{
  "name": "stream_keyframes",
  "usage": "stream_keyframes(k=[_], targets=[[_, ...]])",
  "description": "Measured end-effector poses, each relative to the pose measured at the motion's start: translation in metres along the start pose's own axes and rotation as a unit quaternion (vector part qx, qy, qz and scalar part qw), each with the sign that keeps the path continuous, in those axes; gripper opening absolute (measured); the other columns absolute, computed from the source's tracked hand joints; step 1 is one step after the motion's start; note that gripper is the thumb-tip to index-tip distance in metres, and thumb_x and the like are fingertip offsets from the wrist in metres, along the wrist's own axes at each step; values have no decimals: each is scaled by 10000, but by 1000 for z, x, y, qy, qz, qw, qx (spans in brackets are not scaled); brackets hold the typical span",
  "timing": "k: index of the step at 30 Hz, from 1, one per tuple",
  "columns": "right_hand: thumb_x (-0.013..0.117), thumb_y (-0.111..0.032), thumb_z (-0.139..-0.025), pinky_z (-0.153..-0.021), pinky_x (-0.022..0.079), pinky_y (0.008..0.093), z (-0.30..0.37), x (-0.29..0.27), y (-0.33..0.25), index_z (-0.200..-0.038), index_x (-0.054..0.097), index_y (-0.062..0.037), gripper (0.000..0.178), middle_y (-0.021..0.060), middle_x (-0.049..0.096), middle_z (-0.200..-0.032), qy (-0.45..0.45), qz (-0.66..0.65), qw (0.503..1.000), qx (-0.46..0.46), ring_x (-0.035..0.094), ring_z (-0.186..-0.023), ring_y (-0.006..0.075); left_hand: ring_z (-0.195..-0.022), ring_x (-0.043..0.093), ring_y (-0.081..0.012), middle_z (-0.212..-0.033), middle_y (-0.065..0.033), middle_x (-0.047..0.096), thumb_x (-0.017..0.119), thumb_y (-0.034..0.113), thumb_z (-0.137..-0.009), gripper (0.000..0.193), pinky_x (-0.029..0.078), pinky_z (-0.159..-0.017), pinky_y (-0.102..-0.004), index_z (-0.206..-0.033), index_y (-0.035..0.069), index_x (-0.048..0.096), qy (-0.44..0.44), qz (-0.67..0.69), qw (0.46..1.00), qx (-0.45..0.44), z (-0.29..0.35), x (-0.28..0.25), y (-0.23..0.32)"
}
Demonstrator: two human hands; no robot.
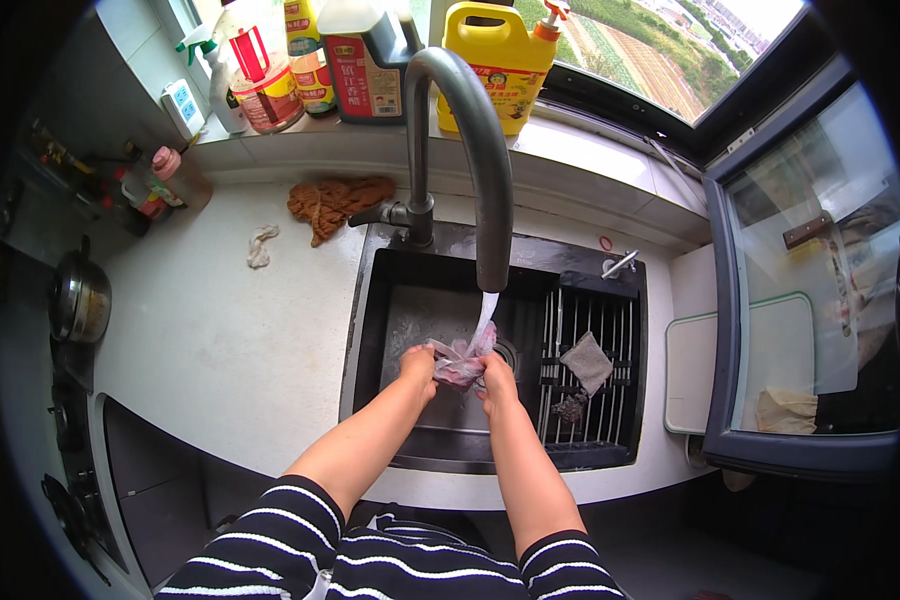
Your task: The person cleans the kitchen using a cloth, wiping the range hood, stove, and countertop. They rinse the cloth in the sink and continue wiping various surfaces, including the backsplash and the area around the sink.
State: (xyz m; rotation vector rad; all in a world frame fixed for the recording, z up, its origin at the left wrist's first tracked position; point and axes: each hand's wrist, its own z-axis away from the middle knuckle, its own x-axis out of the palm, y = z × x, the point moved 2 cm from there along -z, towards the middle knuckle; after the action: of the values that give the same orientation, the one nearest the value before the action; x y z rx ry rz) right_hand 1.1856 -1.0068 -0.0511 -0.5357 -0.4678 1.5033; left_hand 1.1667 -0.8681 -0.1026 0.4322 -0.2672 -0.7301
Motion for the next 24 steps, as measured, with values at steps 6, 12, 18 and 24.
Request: stream_keyframes(k=[6, 12, 18, 24], targets=[[555, -177, -929, -584, 444, 271, -38, -4, 44, -1101, 695, -128, 227, 5, 661, -850, 6, 162, 975, -155, 590, -717, 112, -1149, 529, -237, -1173, -16, 584, 523, 210, -982, 258, 315, -969, -557, -1233, 187, 466, 28, -11, 999, 12, -6, -24, 10], [608, -178, -895, -692, 499, 329, -32, -5, 34, -1127, 683, -61, 271, 126, 702, -837, 104, 309, 869, -373, 662, -736, 196, -917, 570, -203, -979, -34, 663, 568, 416, -845, 274, 279, -951, -500, -859, 150, 634, -146, -14, 989, -33, 13, -29, -16], [588, -198, -882, -723, 490, 353, 18, 0, -19, -1031, 695, -29, 249, 147, 699, -820, 50, 270, 923, -271, 669, -776, 241, -1065, 582, -270, -1151, -120, 651, 398, 764, -859, 783, 216, -1064, -564, -1198, 85, 594, -161, -230, 952, -122, 18, -29, -18], [524, -150, -871, -596, 449, 305, 43, -10, -36, -839, 642, 30, 218, 62, 626, -699, -12, 205, 928, -310, 568, -645, 129, -1245, 491, -379, -1296, -184, 570, 352, 672, -924, 739, 225, -1067, -646, -1307, 60, 511, -261, -69, 957, -110, 19, 22, -3]])
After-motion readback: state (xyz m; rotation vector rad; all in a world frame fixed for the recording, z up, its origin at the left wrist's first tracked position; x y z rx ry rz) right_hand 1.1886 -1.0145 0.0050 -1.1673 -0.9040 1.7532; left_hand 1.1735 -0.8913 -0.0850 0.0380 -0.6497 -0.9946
